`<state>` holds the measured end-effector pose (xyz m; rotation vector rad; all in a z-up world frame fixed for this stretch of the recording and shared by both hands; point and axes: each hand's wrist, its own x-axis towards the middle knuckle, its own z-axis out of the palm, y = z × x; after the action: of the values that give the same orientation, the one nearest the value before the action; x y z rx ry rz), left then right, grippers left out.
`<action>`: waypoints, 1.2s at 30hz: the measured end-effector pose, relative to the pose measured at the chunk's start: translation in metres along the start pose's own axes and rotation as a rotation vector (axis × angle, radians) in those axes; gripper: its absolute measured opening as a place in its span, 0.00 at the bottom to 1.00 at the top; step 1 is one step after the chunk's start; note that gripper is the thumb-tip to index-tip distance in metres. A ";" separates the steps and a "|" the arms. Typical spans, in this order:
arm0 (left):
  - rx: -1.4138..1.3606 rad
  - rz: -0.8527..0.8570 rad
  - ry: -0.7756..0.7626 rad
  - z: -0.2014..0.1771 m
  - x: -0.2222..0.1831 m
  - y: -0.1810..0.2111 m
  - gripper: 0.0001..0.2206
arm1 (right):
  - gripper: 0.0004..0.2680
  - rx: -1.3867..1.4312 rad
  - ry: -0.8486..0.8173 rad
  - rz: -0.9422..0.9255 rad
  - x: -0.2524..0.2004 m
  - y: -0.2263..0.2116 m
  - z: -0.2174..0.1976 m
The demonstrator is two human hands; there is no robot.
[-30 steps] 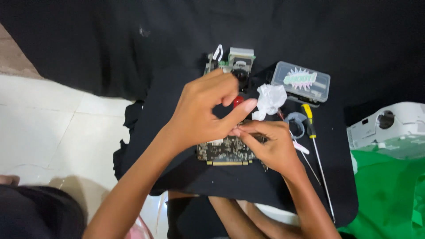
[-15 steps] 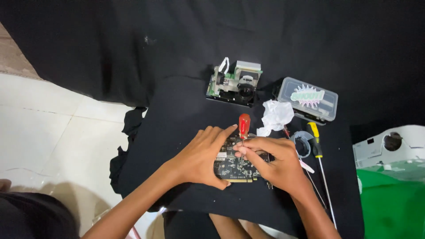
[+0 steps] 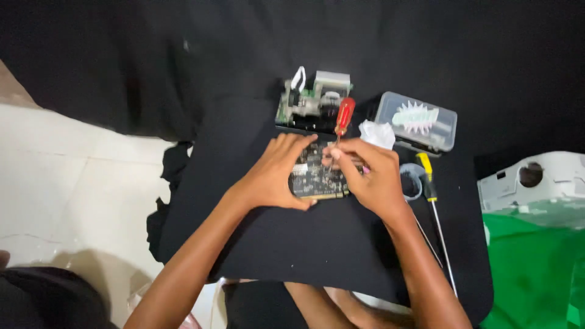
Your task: Cleaning a graphics card PCB with a toothbrush and removing screws with a screwdriver.
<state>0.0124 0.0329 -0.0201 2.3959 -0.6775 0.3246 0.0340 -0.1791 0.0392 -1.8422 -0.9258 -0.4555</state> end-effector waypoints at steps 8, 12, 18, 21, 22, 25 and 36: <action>-0.037 0.063 0.105 0.007 -0.008 0.005 0.53 | 0.04 0.040 0.086 0.001 -0.012 0.007 0.007; -0.054 0.095 0.187 0.008 -0.009 0.004 0.53 | 0.03 0.030 0.107 -0.043 -0.014 0.009 0.005; -0.111 -0.008 0.059 -0.001 -0.006 0.009 0.45 | 0.06 -0.009 0.057 0.056 -0.018 0.011 0.003; -0.127 0.031 0.125 -0.009 -0.007 0.022 0.43 | 0.07 -0.174 0.073 0.061 -0.025 0.009 0.002; -0.130 0.041 0.121 -0.008 -0.005 0.018 0.43 | 0.07 -0.182 0.081 0.063 -0.020 0.010 0.000; -0.133 -0.008 0.102 0.008 -0.019 0.015 0.43 | 0.08 -0.129 0.013 0.094 -0.026 0.008 0.000; -0.127 -0.004 0.135 0.007 -0.017 0.010 0.41 | 0.06 -0.071 0.020 0.042 -0.018 0.009 0.006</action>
<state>-0.0065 0.0281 -0.0270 2.2322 -0.6137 0.4246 0.0287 -0.1832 0.0193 -1.9138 -0.8658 -0.4855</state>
